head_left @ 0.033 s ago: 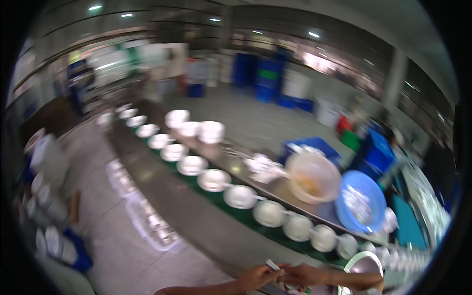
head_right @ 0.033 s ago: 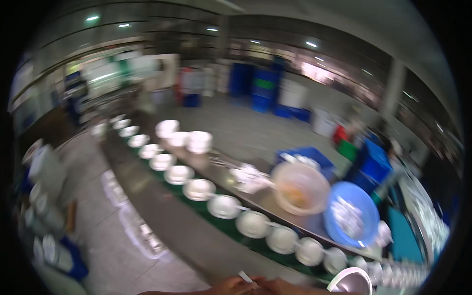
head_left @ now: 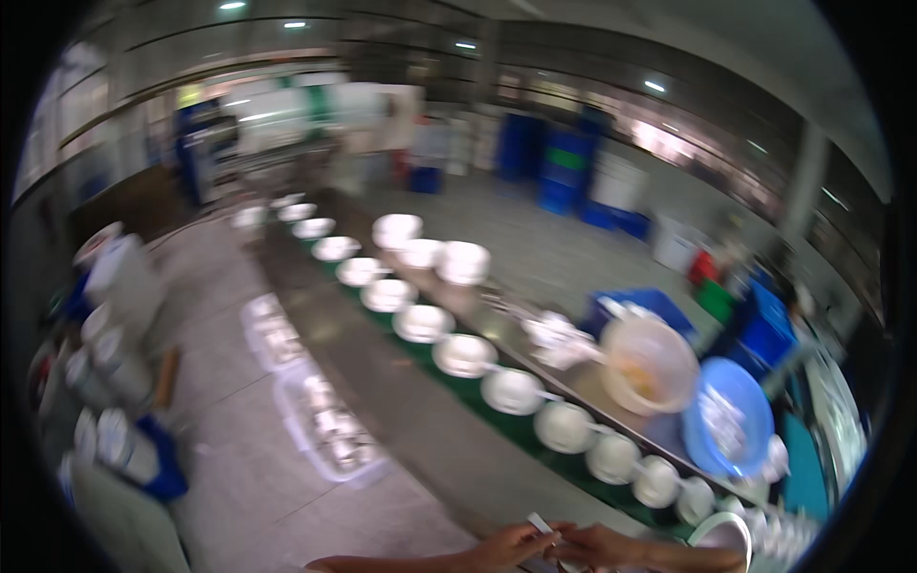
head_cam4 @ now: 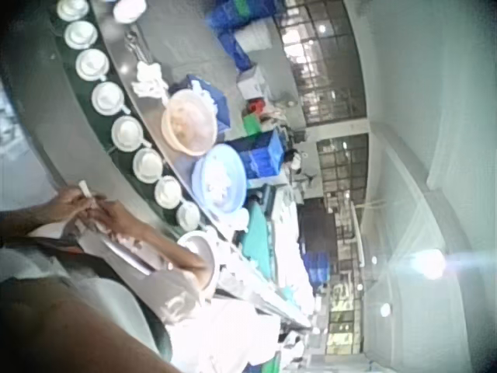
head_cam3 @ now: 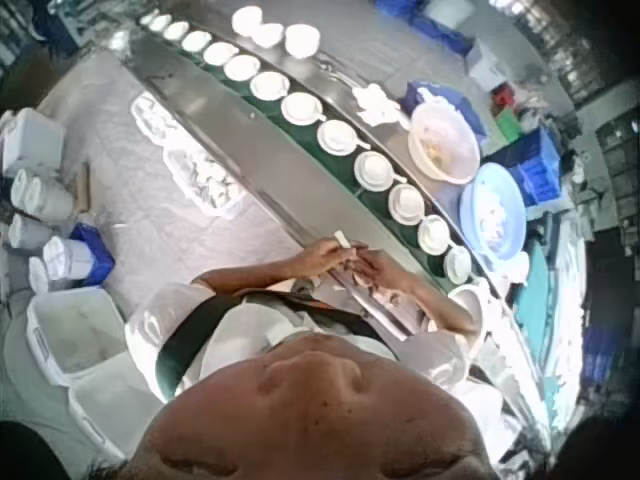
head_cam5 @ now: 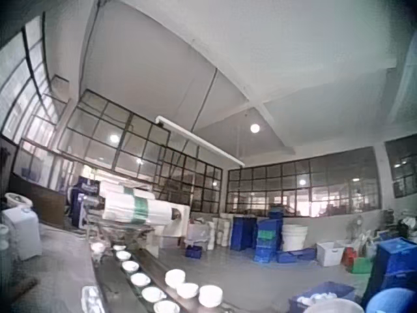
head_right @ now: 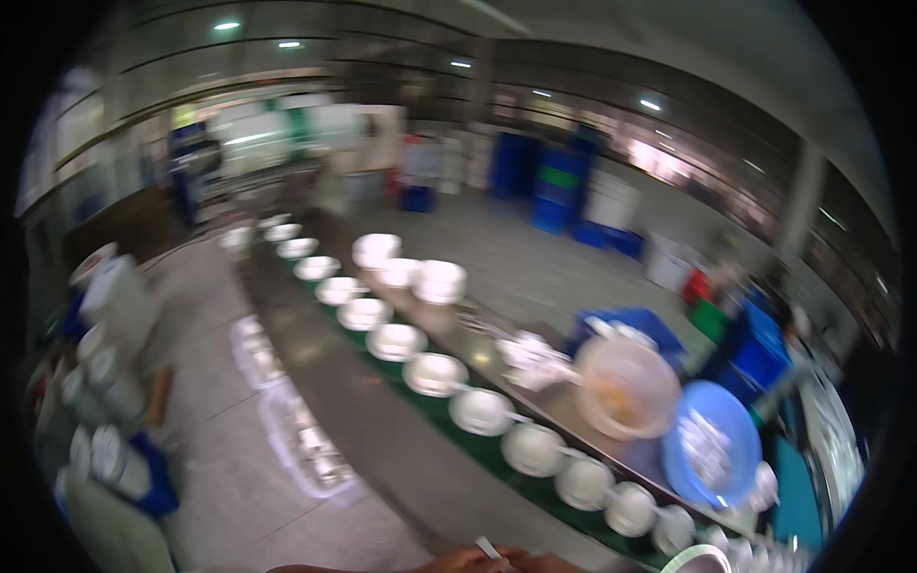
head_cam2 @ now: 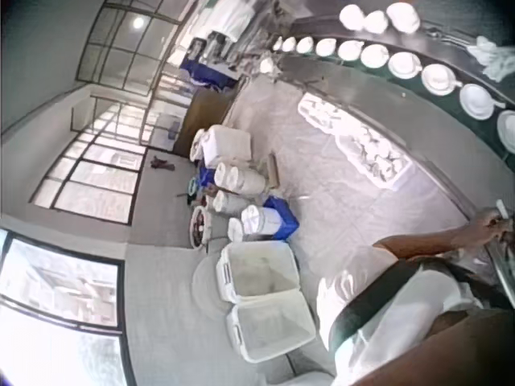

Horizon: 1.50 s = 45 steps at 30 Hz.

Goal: The person places spoons into ceramic bowls on a conveyor belt, operates a sealing machine to wrap the bowls, and refills a metal bowl with spoons from a large container.

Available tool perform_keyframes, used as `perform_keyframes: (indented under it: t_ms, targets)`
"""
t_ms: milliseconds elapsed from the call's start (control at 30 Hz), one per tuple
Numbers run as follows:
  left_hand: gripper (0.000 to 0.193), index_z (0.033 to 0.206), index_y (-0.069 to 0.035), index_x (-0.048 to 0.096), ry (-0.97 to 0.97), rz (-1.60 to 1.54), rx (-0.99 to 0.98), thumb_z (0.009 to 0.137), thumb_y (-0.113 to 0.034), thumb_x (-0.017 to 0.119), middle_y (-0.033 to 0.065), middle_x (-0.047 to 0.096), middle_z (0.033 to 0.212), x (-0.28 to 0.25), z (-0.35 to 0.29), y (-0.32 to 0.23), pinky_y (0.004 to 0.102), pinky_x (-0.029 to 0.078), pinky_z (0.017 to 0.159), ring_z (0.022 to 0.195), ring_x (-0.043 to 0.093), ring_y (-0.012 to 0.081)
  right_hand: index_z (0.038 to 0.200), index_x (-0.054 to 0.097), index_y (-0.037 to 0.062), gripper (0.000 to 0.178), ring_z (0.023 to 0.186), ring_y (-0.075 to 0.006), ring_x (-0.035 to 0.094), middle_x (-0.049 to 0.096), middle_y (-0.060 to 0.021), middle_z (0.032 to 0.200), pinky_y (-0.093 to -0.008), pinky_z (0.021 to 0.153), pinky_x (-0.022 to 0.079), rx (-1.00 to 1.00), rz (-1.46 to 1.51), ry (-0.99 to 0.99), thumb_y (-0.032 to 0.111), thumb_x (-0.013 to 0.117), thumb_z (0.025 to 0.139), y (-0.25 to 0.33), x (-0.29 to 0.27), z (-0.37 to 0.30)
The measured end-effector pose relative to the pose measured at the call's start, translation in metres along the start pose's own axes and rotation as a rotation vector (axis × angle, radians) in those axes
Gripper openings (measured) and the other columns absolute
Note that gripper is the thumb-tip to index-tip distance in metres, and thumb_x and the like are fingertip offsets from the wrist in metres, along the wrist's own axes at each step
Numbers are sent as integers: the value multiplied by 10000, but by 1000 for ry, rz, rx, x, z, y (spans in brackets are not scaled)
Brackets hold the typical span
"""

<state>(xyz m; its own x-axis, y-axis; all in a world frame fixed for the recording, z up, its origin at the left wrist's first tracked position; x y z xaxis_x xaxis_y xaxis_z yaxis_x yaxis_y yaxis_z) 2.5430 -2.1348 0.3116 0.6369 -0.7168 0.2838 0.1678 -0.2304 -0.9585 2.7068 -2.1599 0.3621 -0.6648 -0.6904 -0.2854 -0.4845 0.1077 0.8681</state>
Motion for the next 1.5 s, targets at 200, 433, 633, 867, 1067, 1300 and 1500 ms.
perform_keyframes:
  t_ms: [200,433,633,867,1067,1300,1500]
  targets:
    - [325,936,-6,561,-436,-377,80,898,-298,425,35,560,756,-185,-290,22,245,424,608,714,529,116,1072,507,61,267,566,-86,503,549,-40,708,-217,496,402,171,207,1,233,497,868,101,279,214]
    - [269,873,-40,564,-1481,-214,55,872,-271,427,63,568,707,-384,-534,-20,265,443,635,671,538,155,1055,471,4,252,588,-99,513,547,-56,764,-212,523,421,6,348,471,194,453,891,248,483,422]
    - [236,878,2,469,-1223,-975,633,909,-196,345,91,533,679,-589,-635,-31,339,466,599,601,529,210,1123,476,49,260,624,-87,538,573,-54,804,-220,555,456,-8,173,463,163,444,892,302,517,602]
    - [179,795,-62,546,-1382,-1051,299,850,-212,465,44,548,635,-824,-728,-58,248,434,551,592,528,149,1092,490,-1,273,702,-126,580,603,-103,864,-248,621,493,127,71,351,173,460,884,371,518,903]
    - [133,784,-35,505,-1663,-978,299,840,-148,464,49,498,588,-1016,-835,-149,282,423,498,526,485,165,1063,521,45,230,595,-65,531,594,-29,741,-206,530,449,-232,-15,546,159,485,867,578,640,1195]
    - [127,807,6,490,-1844,-919,441,827,-119,480,84,493,659,-1298,-965,-197,309,428,518,561,490,193,1026,518,69,204,596,-84,531,579,-40,755,-237,532,465,-270,-94,733,180,479,859,712,793,1546]
    - [178,837,12,495,-1625,-809,323,841,-166,490,87,492,632,-1591,-1027,-300,311,438,493,533,487,195,857,553,70,234,821,-328,554,577,-134,867,-423,688,450,-404,-826,475,277,454,807,644,734,1750]
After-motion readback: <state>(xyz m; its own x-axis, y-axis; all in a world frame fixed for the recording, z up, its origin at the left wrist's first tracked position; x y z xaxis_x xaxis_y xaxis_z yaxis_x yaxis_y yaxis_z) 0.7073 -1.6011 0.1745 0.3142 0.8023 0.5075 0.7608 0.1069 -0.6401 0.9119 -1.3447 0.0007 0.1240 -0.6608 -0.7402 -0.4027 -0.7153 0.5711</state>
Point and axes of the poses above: each hand's wrist, its own z-axis towards the middle knuckle, its own x-axis out of the palm, y = z × x, the point moved 2 cm from there along z, towards the middle knuckle
